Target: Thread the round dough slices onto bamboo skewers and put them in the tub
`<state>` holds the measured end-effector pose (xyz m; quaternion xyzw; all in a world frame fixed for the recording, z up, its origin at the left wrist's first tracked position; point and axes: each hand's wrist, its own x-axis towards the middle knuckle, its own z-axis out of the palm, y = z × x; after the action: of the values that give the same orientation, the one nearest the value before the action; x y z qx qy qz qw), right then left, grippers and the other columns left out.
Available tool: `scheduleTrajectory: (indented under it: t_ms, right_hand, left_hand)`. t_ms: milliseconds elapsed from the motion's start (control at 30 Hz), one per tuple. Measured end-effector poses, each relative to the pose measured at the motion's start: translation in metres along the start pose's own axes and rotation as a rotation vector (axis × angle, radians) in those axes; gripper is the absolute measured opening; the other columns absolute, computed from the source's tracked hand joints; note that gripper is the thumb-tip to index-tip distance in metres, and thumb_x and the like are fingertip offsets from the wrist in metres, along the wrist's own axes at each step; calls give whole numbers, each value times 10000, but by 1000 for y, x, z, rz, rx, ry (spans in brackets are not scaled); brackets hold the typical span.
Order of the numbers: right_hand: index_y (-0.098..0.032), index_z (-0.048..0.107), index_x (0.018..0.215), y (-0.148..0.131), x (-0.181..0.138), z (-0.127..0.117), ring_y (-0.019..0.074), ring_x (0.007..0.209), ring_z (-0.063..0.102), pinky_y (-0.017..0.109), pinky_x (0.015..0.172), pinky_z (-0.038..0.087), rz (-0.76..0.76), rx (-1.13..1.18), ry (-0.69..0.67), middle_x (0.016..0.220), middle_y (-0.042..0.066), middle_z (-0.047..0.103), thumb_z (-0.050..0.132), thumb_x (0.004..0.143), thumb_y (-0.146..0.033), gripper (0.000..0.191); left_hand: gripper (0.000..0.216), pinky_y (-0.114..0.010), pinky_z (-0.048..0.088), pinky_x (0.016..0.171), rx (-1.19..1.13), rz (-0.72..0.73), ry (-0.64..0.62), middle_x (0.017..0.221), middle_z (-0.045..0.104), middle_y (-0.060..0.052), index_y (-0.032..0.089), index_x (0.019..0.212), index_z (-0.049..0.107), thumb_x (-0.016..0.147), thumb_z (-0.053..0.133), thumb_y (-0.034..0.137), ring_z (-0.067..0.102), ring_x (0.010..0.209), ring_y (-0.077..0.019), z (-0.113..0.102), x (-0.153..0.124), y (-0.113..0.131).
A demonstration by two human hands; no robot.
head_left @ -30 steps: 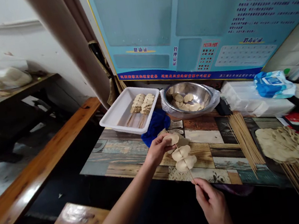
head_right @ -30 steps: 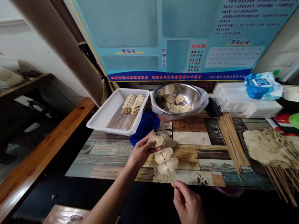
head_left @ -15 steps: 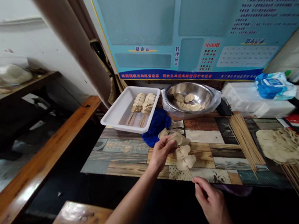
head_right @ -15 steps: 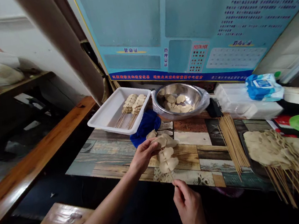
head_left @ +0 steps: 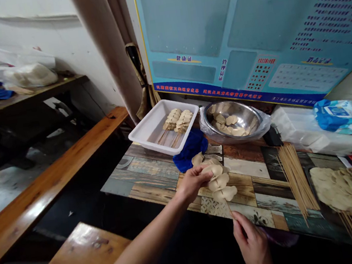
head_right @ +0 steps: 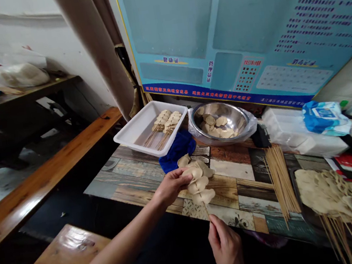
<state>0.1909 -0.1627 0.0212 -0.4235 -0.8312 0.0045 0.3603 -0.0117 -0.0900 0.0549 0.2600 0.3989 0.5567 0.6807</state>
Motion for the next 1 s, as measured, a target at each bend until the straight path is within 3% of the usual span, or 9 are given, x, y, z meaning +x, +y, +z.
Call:
scheduleTrajectory:
  t_ms: [200, 400, 567, 733, 1000]
  right_hand:
    - [-71, 671, 877, -10, 9, -4, 183, 627, 736, 229, 584, 566, 32, -16, -14, 746, 119, 757, 324, 969, -224, 391]
    - [-92, 673, 886, -20, 22, -9, 187, 664, 740, 225, 602, 574, 103, 50, -31, 772, 111, 760, 325, 962, -245, 389]
    - [-123, 663, 912, -22, 20, -6, 172, 711, 739, 199, 631, 576, 157, 157, -91, 806, 94, 761, 337, 962, -275, 363]
    - [-127, 663, 940, -20, 1, -7, 163, 738, 740, 173, 672, 573, 185, 220, -143, 835, 98, 764, 353, 968, -295, 353]
    - [-144, 693, 910, -20, -9, -11, 175, 728, 743, 168, 642, 578, 295, 227, -135, 820, 101, 768, 347, 968, -346, 405]
  left_hand:
    - [403, -204, 437, 605, 80, 121, 58, 760, 670, -17, 122, 885, 683, 562, 809, 327, 576, 641, -107, 3, 0, -3]
    - [522, -230, 470, 587, -34, 18, 48, 876, 686, -52, 152, 1082, 632, 616, 783, 334, 618, 651, -133, 1, -1, 0]
    - [387, -311, 516, 756, -293, -115, -85, 850, 698, -100, 86, 953, 657, 619, 789, 231, 662, 758, -194, 3, -4, -9]
    - [300, -349, 521, 802, -387, -115, -2, 807, 700, -95, 87, 987, 633, 707, 710, 162, 670, 763, -203, 2, -1, -16]
    - [176, -369, 507, 838, -404, -186, -28, 759, 680, -92, 82, 878, 633, 736, 682, 174, 667, 754, -199, 11, -7, -41]
